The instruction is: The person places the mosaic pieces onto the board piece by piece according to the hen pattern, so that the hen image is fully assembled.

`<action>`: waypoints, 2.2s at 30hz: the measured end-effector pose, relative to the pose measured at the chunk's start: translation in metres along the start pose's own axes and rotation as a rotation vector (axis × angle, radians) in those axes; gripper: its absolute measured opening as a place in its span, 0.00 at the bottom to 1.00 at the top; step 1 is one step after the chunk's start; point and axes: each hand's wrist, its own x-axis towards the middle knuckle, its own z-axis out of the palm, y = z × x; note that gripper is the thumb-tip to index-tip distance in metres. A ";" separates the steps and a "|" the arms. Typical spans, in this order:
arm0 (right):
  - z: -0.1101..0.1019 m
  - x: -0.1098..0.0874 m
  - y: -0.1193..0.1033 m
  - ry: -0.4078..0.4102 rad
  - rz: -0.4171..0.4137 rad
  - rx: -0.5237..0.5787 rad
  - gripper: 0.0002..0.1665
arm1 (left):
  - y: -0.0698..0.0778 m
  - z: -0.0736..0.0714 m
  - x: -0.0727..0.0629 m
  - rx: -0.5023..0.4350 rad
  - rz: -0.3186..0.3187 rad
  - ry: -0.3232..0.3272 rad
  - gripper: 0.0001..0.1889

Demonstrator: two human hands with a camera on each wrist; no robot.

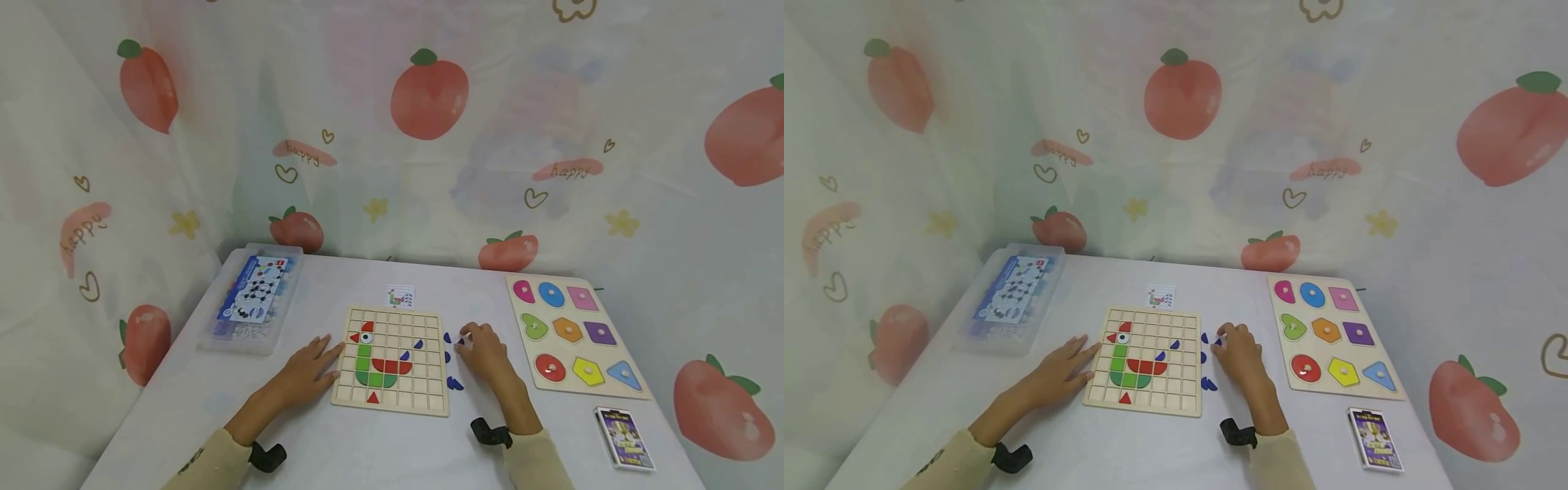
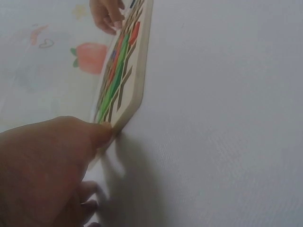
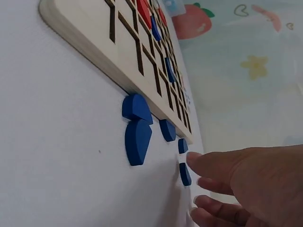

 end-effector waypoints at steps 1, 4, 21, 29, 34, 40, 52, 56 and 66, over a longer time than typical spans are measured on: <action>0.000 0.000 0.000 0.002 0.009 -0.001 0.18 | 0.000 0.000 0.000 0.004 -0.002 -0.003 0.33; 0.000 0.001 0.001 0.002 0.019 0.001 0.18 | 0.000 0.000 0.000 0.004 -0.002 -0.003 0.33; 0.009 -0.001 0.001 0.057 0.097 0.043 0.16 | 0.000 0.000 0.000 -0.003 -0.002 -0.007 0.34; 0.013 -0.022 -0.035 0.030 0.039 0.095 0.17 | 0.001 0.000 0.000 -0.004 -0.007 -0.004 0.33; 0.024 -0.031 -0.054 -0.009 -0.005 0.115 0.15 | 0.001 0.000 0.001 -0.006 -0.001 0.001 0.33; 0.028 -0.033 -0.062 -0.034 -0.004 0.132 0.14 | 0.001 0.000 0.000 0.001 0.000 0.003 0.33; 0.031 -0.029 -0.068 -0.062 -0.024 0.146 0.12 | 0.000 -0.001 0.001 0.001 0.003 0.001 0.34; 0.031 -0.030 -0.069 -0.044 -0.043 0.124 0.07 | 0.000 -0.002 0.000 -0.007 0.000 -0.007 0.33; 0.016 -0.034 -0.058 0.011 -0.068 0.011 0.13 | 0.001 -0.001 0.000 -0.013 0.000 -0.001 0.33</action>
